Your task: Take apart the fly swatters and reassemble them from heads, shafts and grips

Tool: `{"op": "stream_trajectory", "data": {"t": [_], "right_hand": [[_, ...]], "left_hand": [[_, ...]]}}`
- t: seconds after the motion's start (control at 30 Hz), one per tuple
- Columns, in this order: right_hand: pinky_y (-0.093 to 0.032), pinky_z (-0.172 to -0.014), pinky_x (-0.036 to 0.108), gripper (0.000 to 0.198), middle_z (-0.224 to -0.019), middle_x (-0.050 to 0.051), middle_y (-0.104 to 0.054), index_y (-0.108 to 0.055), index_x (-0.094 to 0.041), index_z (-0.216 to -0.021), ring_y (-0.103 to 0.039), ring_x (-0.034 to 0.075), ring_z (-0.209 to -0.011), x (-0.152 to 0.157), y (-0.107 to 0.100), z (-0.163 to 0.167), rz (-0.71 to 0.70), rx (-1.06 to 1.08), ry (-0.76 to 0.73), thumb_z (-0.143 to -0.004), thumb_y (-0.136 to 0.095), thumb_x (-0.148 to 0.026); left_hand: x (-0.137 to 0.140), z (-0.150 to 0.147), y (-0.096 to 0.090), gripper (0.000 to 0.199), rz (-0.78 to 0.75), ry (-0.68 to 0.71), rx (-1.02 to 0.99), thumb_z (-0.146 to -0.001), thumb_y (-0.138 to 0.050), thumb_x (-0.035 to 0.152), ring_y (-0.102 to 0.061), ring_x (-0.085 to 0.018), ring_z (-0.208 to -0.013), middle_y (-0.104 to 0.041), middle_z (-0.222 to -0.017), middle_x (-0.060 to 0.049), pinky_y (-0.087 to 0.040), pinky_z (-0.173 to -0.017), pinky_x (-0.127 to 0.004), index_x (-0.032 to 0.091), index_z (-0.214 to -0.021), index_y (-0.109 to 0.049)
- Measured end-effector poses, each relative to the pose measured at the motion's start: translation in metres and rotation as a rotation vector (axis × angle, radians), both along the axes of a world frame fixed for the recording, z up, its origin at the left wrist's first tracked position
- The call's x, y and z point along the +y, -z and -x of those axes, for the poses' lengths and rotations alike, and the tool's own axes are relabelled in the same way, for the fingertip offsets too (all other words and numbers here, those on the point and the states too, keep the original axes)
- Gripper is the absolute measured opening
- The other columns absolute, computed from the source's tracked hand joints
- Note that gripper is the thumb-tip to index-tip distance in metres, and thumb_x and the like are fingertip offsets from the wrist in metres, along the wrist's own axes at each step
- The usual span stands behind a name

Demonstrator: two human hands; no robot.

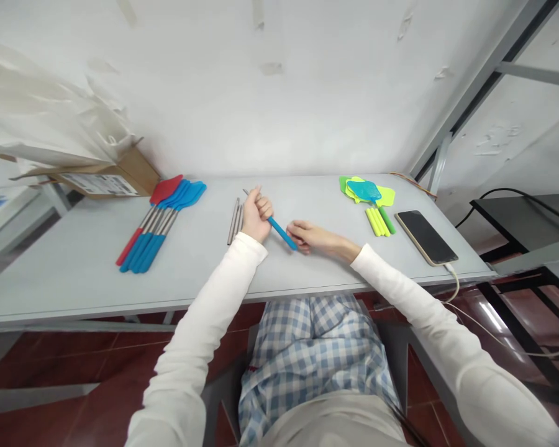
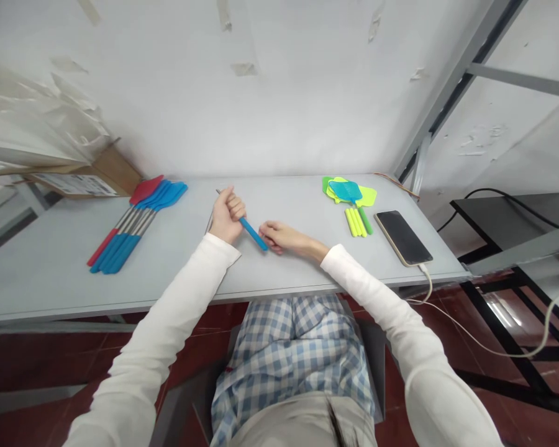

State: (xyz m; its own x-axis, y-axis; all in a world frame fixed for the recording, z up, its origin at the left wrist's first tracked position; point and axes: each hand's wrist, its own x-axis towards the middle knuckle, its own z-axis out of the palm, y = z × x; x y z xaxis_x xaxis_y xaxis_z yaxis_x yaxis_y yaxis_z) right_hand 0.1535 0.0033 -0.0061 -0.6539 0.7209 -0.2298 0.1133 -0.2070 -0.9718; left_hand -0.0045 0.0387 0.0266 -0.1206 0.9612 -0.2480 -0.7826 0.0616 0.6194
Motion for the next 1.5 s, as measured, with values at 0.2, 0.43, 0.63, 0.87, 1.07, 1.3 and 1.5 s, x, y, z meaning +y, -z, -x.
{"op": "stream_trajectory", "data": {"t": [0.2, 0.43, 0.63, 0.87, 1.07, 1.3, 1.5], "right_hand": [[-0.037, -0.039, 0.02, 0.049, -0.058, -0.004, -0.05, -0.049, -0.019, -0.079, -0.045, 0.008, -0.043, -0.011, -0.002, 0.02, -0.014, 0.025, 0.033, -0.097, -0.033, -0.062], [-0.022, -0.037, 0.02, 0.046, -0.043, -0.009, -0.032, -0.035, -0.023, -0.069, -0.027, 0.007, -0.035, -0.034, 0.002, 0.033, -0.003, 0.103, 0.178, -0.1, -0.028, -0.057], [-0.023, -0.04, 0.022, 0.048, -0.045, -0.01, -0.029, -0.035, -0.024, -0.068, -0.022, 0.008, -0.037, -0.089, -0.014, 0.001, 0.04, 0.081, 0.173, -0.096, -0.03, -0.062], [-0.046, -0.078, 0.038, 0.038, -0.078, 0.012, -0.063, -0.057, -0.019, -0.075, -0.06, 0.026, -0.081, -0.052, -0.011, -0.088, -0.723, -0.926, 0.537, -0.096, -0.039, -0.046], [-0.041, -0.094, 0.049, 0.038, -0.112, 0.027, -0.061, -0.068, -0.009, -0.106, -0.052, 0.039, -0.112, -0.03, 0.005, -0.112, -0.85, -1.466, 0.514, -0.095, -0.042, -0.034], [-0.038, -0.096, 0.048, 0.046, -0.127, 0.028, -0.052, -0.056, -0.004, -0.125, -0.047, 0.04, -0.12, -0.014, -0.003, -0.112, -0.857, -1.459, 0.527, -0.093, -0.046, -0.035], [-0.032, -0.104, 0.049, 0.065, -0.141, 0.028, -0.043, -0.039, -0.008, -0.144, -0.042, 0.043, -0.131, 0.068, -0.015, -0.135, -0.654, -1.451, 0.573, -0.092, -0.051, -0.044]], "left_hand": [[0.01, 0.013, -0.006, 0.045, 0.061, -0.056, -0.023, -0.092, -0.047, 0.012, -0.012, 0.0, -0.031, -0.011, -0.045, 0.012, -0.009, -0.029, -0.015, 0.021, -0.061, -0.016], [0.009, -0.01, -0.001, 0.045, 0.148, 0.026, 0.012, -0.088, -0.05, 0.009, -0.011, 0.0, -0.03, -0.011, -0.045, 0.013, -0.008, -0.029, -0.014, 0.022, -0.062, -0.015], [0.033, 0.013, -0.019, 0.041, 0.157, -0.087, 0.087, -0.093, -0.04, 0.008, -0.011, 0.001, -0.031, -0.012, -0.043, 0.013, -0.01, -0.032, -0.011, 0.021, -0.064, -0.014], [0.013, 0.041, -0.003, 0.028, 0.011, 0.008, 0.692, -0.079, -0.064, 0.016, -0.025, -0.002, -0.036, -0.031, -0.049, 0.011, -0.015, -0.035, -0.014, 0.02, -0.067, -0.039], [-0.012, 0.018, 0.045, 0.039, 0.039, 0.004, 1.442, -0.066, -0.057, 0.004, -0.062, -0.027, -0.101, -0.063, -0.099, -0.015, -0.052, -0.087, -0.038, 0.013, -0.105, -0.06], [-0.043, 0.01, 0.06, 0.072, -0.044, -0.047, 2.057, -0.078, -0.042, 0.005, -0.031, -0.043, -0.142, -0.026, -0.156, -0.031, -0.025, -0.113, -0.057, -0.001, -0.148, -0.033], [-0.047, 0.037, 0.048, 0.069, 0.214, -0.064, 2.182, -0.085, -0.052, 0.031, -0.029, -0.05, -0.141, -0.027, -0.154, -0.034, -0.028, -0.107, -0.066, 0.004, -0.147, -0.037]]}}
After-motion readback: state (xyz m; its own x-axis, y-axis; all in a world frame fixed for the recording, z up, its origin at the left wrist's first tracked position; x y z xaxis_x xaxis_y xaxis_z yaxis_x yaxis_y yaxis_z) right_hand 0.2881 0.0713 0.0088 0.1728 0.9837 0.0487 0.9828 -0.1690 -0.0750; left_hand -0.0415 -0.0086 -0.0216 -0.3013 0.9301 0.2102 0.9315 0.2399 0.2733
